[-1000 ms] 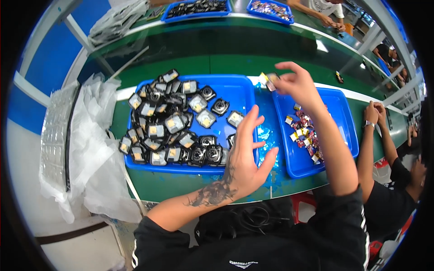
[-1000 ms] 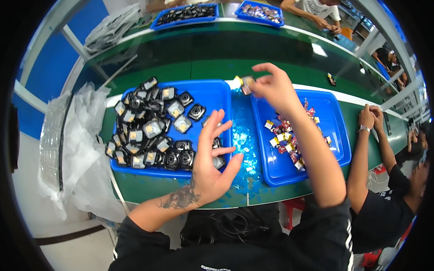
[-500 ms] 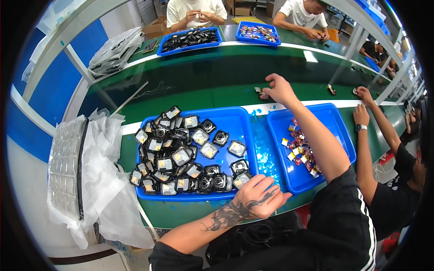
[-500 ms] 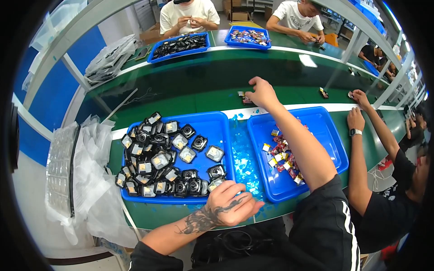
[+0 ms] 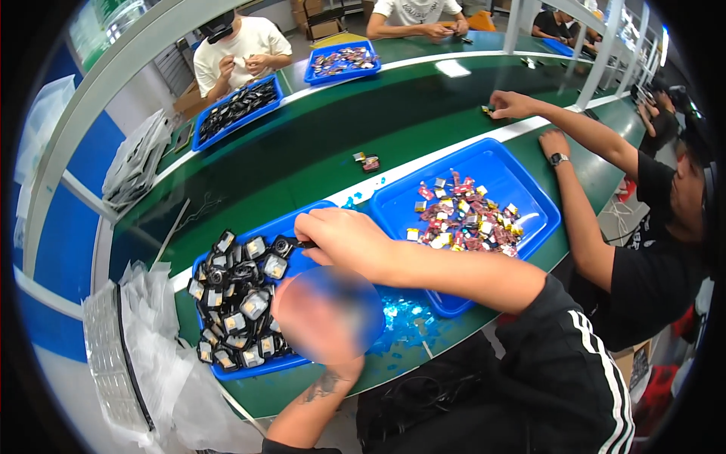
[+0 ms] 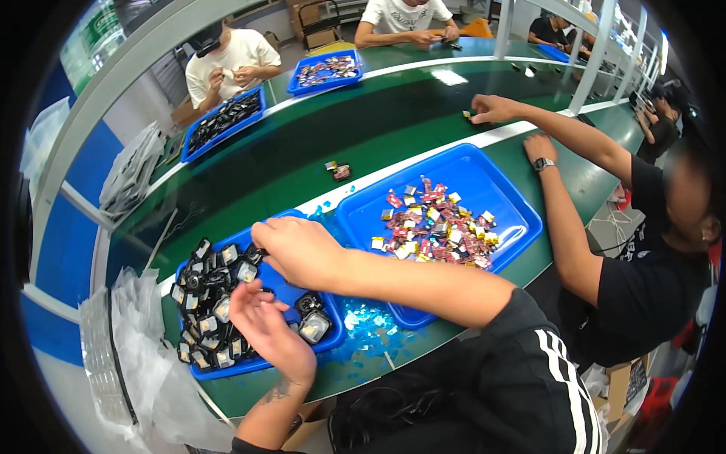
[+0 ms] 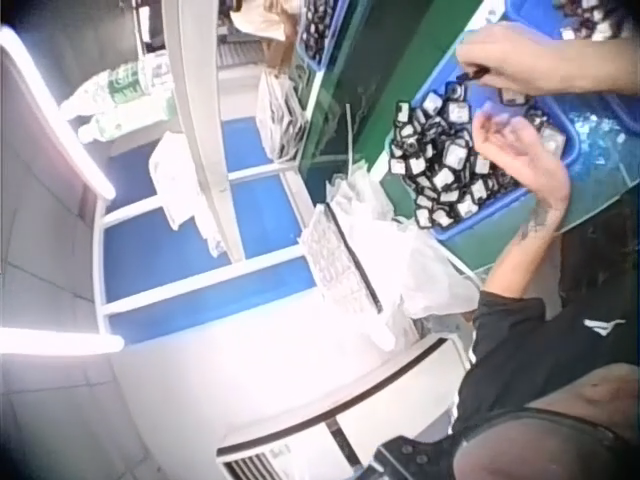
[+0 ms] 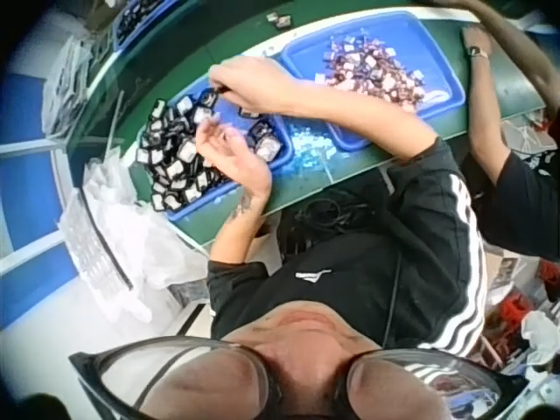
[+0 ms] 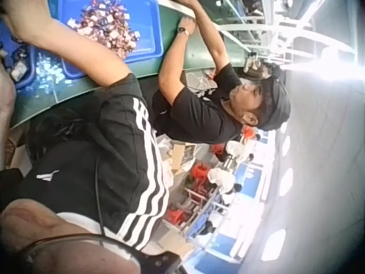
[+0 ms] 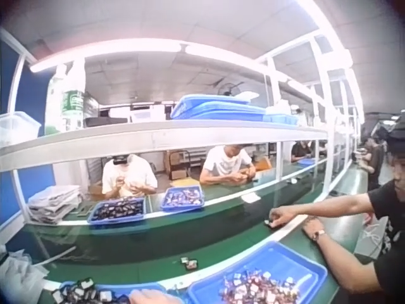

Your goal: Manually assemble small electronic components, specifically smart watch bodies, at a factory workbench.

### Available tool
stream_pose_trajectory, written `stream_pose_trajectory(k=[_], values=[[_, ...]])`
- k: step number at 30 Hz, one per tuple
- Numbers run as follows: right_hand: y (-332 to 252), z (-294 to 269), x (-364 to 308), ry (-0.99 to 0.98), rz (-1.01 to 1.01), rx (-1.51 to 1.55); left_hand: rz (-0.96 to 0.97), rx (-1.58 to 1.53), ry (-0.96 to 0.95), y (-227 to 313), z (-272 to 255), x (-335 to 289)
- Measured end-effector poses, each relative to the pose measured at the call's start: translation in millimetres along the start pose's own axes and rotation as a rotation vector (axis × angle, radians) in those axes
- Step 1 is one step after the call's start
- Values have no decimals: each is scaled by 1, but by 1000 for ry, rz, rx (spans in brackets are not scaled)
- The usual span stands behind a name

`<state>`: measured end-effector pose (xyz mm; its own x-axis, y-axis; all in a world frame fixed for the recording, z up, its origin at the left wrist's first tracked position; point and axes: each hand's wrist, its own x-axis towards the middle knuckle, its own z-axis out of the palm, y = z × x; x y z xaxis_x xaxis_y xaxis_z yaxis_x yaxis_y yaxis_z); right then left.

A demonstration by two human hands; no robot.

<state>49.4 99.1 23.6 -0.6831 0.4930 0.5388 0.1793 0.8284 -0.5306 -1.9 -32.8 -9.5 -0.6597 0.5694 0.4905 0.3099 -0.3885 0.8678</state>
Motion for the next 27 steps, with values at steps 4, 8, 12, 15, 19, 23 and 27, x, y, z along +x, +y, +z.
stream_pose_trajectory(k=[4, 8, 12, 15, 19, 23, 27], values=[[-27, -37, -38, 69, -243, -150, -706, -656, -253, 3, -2, 17], [-27, -70, -71, -55, -136, 294, -747, -672, -361, 1, -2, 15], [27, -126, -110, 211, 373, -199, -764, -524, -416, 2, -2, 17], [56, -147, -140, -46, 450, -414, -785, -508, -459, 9, 4, 16], [51, -145, -143, -20, 423, -384, -767, -484, -526, 11, 3, 13], [31, -152, -136, 20, 393, -368, -650, -421, -574, 4, 1, 12], [1, -145, -126, -139, 476, -142, -453, -244, -638, 0, -2, 9]])
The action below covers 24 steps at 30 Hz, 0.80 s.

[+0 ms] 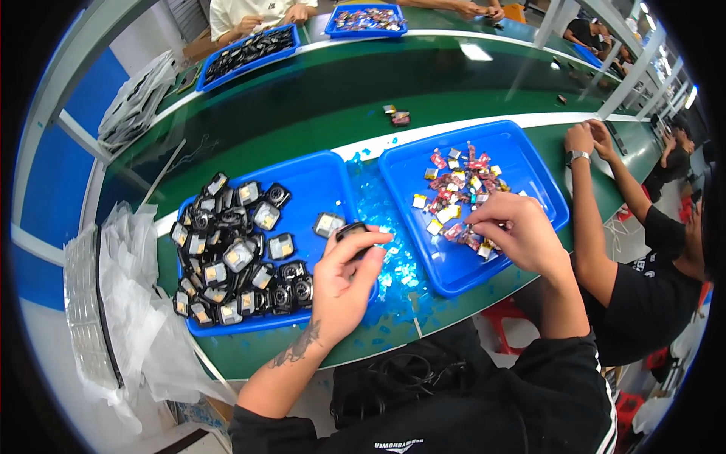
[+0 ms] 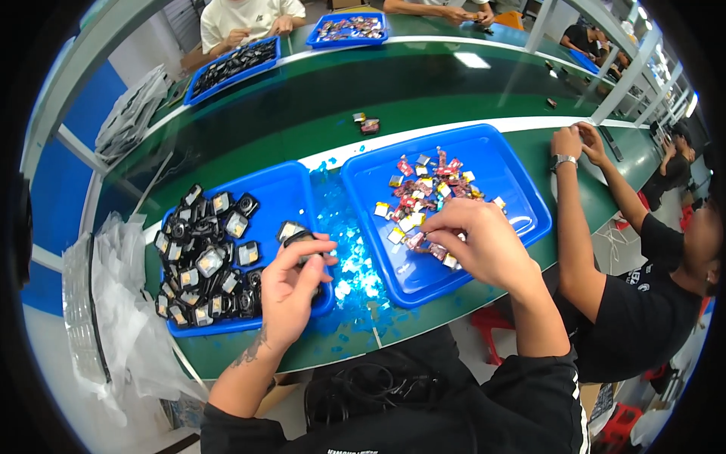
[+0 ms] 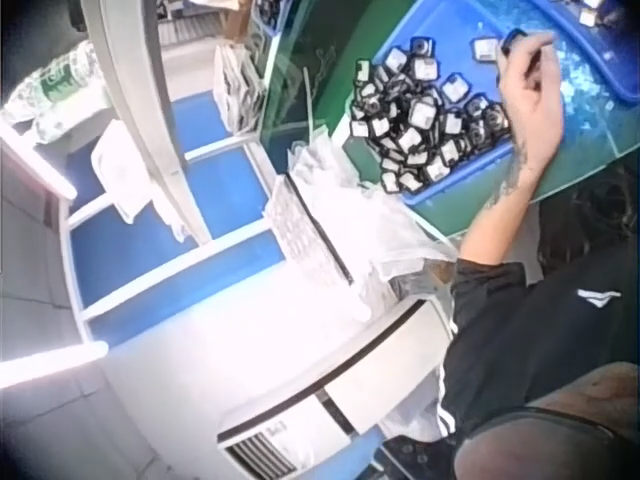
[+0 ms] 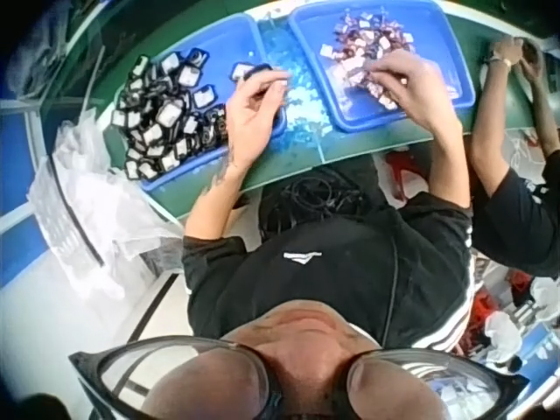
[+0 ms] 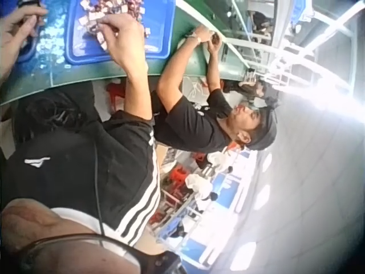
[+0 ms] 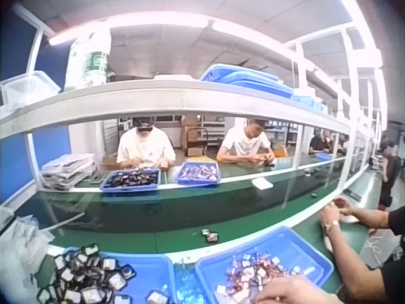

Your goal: Manually assemble small electronic components, specifically smart watch bodies, at a factory workbench.

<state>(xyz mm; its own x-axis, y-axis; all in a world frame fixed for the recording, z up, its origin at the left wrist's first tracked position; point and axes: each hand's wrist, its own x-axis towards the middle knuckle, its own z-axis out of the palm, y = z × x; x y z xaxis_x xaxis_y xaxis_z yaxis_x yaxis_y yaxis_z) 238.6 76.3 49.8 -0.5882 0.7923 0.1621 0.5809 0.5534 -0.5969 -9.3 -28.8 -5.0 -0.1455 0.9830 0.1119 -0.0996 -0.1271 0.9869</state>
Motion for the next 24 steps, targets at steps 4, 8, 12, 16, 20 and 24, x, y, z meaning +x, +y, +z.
stream_pose_trajectory(k=[4, 8, 12, 16, 20, 24], values=[[-38, 11, -3, -37, -93, 225, 116, 266, -133, 6, 4, 0], [-55, 31, 1, -27, 13, 549, 134, 269, -182, 8, 8, -2], [-52, 45, 6, -26, 31, 646, 161, 265, -142, 7, 5, -4], [-54, 57, 10, 102, -118, 435, 139, 225, -57, 2, 7, -5], [-63, 69, 8, 243, -284, 148, 72, 171, -32, -5, 5, -4], [-58, 71, 5, 91, -165, 517, -42, 7, -9, 1, 1, -2]])
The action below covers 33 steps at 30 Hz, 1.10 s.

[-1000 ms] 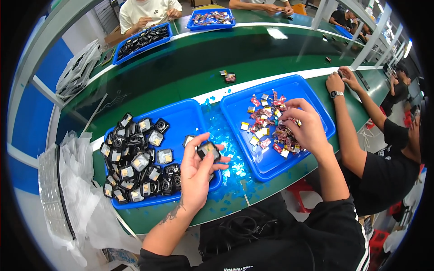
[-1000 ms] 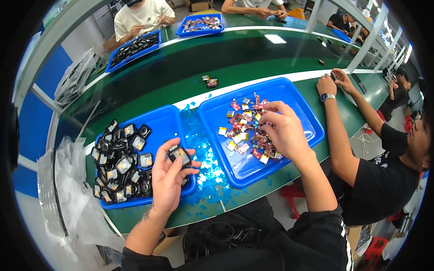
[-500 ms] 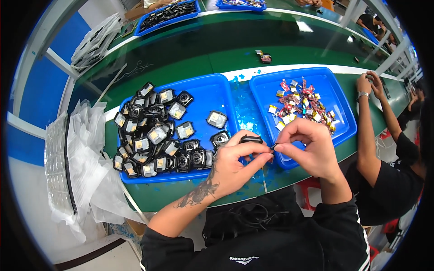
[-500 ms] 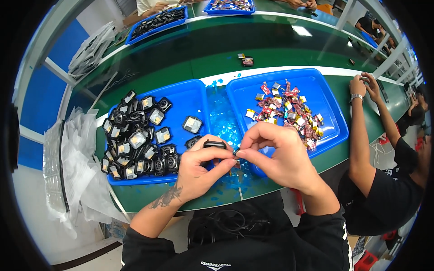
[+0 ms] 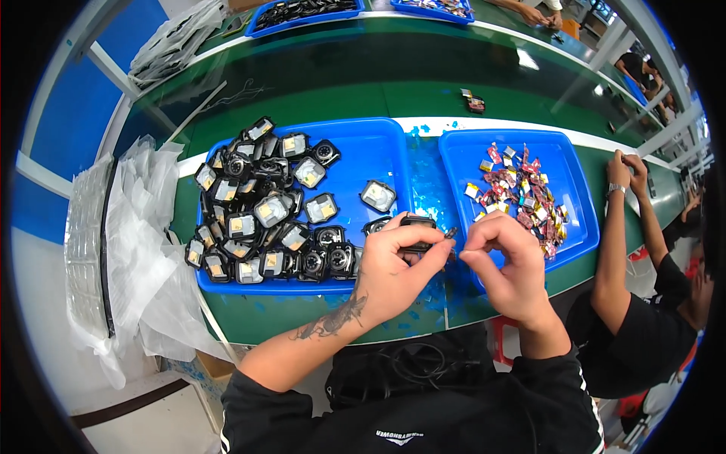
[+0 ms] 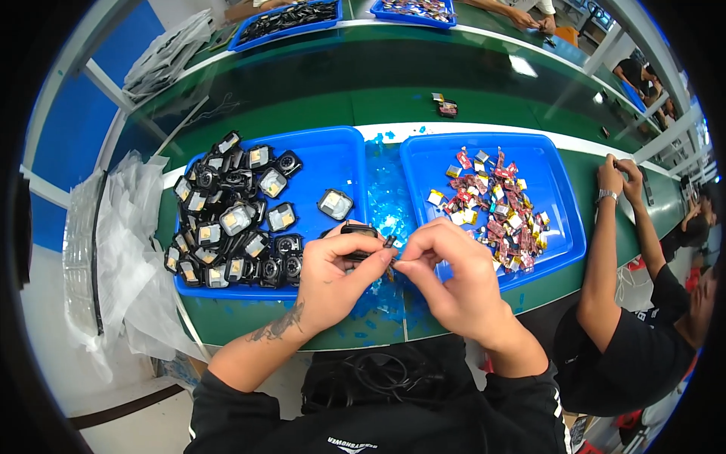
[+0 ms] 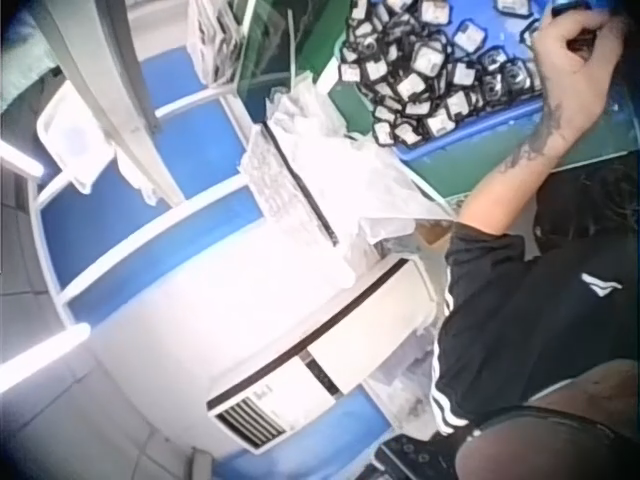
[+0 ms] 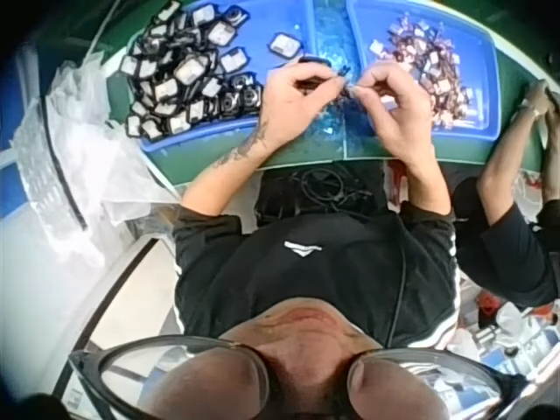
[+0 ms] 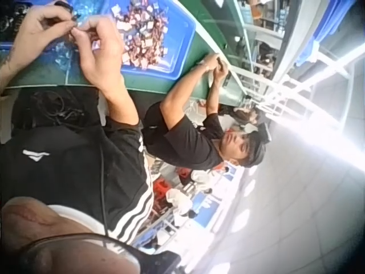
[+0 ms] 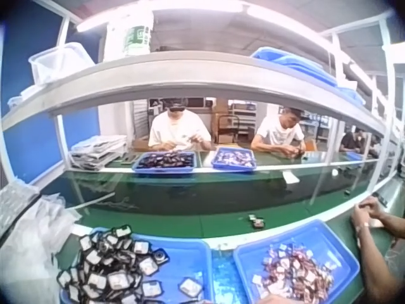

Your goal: Manually assemble small electronic components, specifically smart watch bodies, at a factory workbench.

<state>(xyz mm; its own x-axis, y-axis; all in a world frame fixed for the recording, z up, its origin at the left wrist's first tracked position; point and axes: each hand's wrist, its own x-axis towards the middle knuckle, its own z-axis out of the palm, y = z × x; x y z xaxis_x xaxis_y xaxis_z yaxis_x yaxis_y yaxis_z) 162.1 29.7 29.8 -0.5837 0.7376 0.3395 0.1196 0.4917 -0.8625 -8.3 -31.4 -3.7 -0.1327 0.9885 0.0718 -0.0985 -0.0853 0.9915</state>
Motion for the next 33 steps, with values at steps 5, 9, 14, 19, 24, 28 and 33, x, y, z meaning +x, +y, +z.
stream_pose_trajectory(k=[5, 9, 14, 19, 24, 28, 33], values=[[15, -5, 11, -50, 2, -431, -71, -93, -9, 2, -1, 4], [9, -4, 11, -21, 100, -124, -225, -227, -148, 4, -5, 3], [15, -5, 7, -25, 37, 308, -150, -291, -213, 4, -4, 2], [13, -16, 3, 167, 148, 200, -38, -56, -71, -1, -5, 4], [8, -2, 5, 72, 87, -8, 7, -220, -60, -2, 2, 4], [-2, -5, 9, 150, 23, -54, -37, -279, -2, -2, -3, 7], [-11, -15, 8, 21, -58, -190, -7, -265, 116, 4, -4, 8]])
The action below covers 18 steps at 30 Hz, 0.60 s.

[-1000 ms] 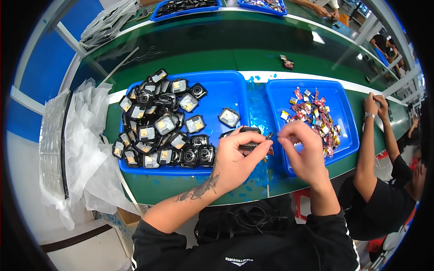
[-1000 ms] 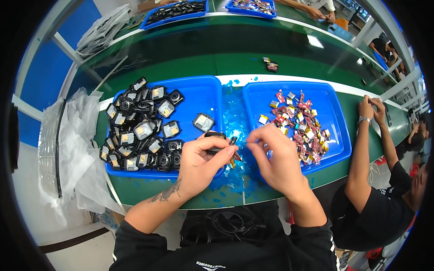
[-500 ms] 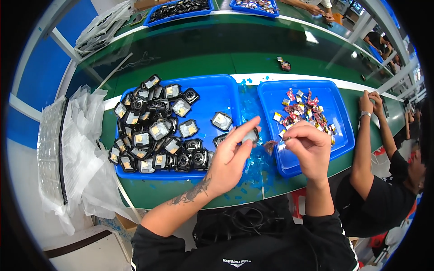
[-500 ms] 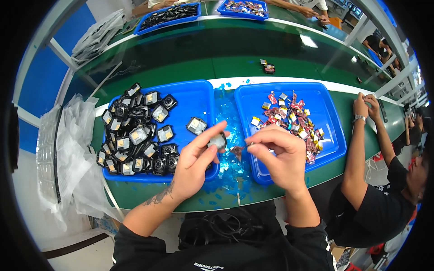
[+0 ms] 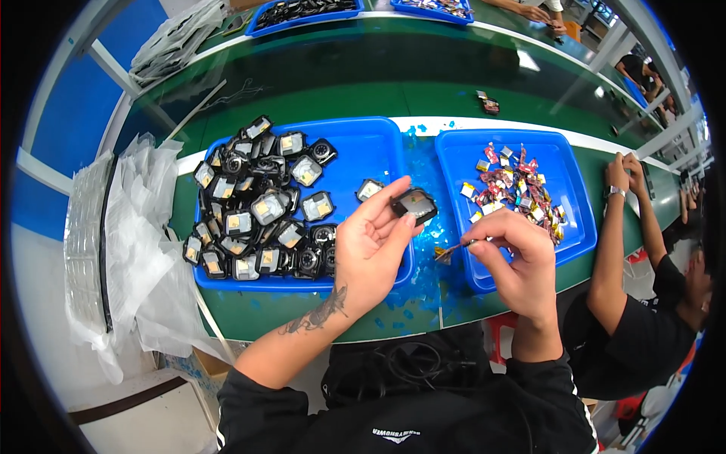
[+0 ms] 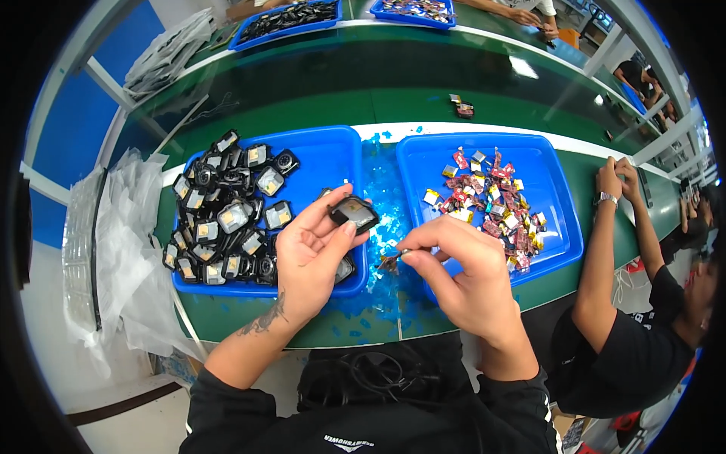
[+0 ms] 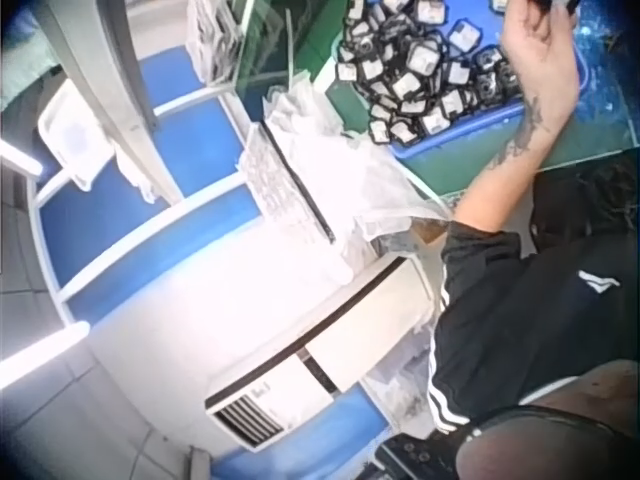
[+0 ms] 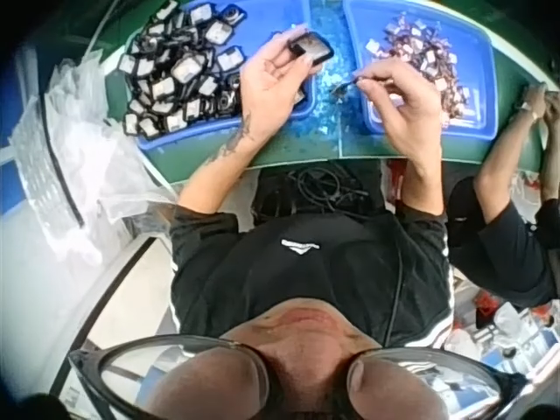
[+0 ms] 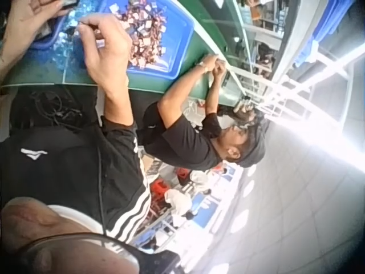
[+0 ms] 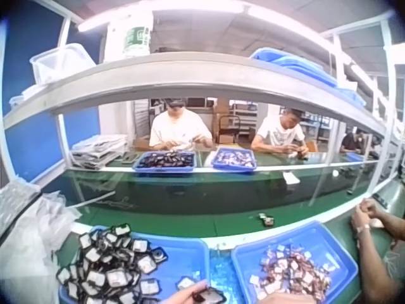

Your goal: Manually assemble small electronic components, specifically smart watch bodies, at a factory workbench.

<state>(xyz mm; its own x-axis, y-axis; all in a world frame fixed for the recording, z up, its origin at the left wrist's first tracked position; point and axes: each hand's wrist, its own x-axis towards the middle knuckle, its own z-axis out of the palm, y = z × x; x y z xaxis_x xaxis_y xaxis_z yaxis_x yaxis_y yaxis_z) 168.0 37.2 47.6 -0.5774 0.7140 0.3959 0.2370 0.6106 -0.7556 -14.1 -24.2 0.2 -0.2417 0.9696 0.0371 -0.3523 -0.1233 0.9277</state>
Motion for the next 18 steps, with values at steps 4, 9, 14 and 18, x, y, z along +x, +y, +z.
stream_pose_trajectory(k=[4, 9, 14, 18], values=[[9, 15, 2, -14, 69, -27, -149, -61, -234, -5, 2, -3], [5, 24, -2, 88, 61, -83, -106, -63, -249, -8, 2, -4], [-3, 26, -1, 129, 118, -105, -96, -69, -242, -8, 3, -5], [-1, 28, 2, 143, 68, -135, -74, -54, -254, -8, 4, -6]])
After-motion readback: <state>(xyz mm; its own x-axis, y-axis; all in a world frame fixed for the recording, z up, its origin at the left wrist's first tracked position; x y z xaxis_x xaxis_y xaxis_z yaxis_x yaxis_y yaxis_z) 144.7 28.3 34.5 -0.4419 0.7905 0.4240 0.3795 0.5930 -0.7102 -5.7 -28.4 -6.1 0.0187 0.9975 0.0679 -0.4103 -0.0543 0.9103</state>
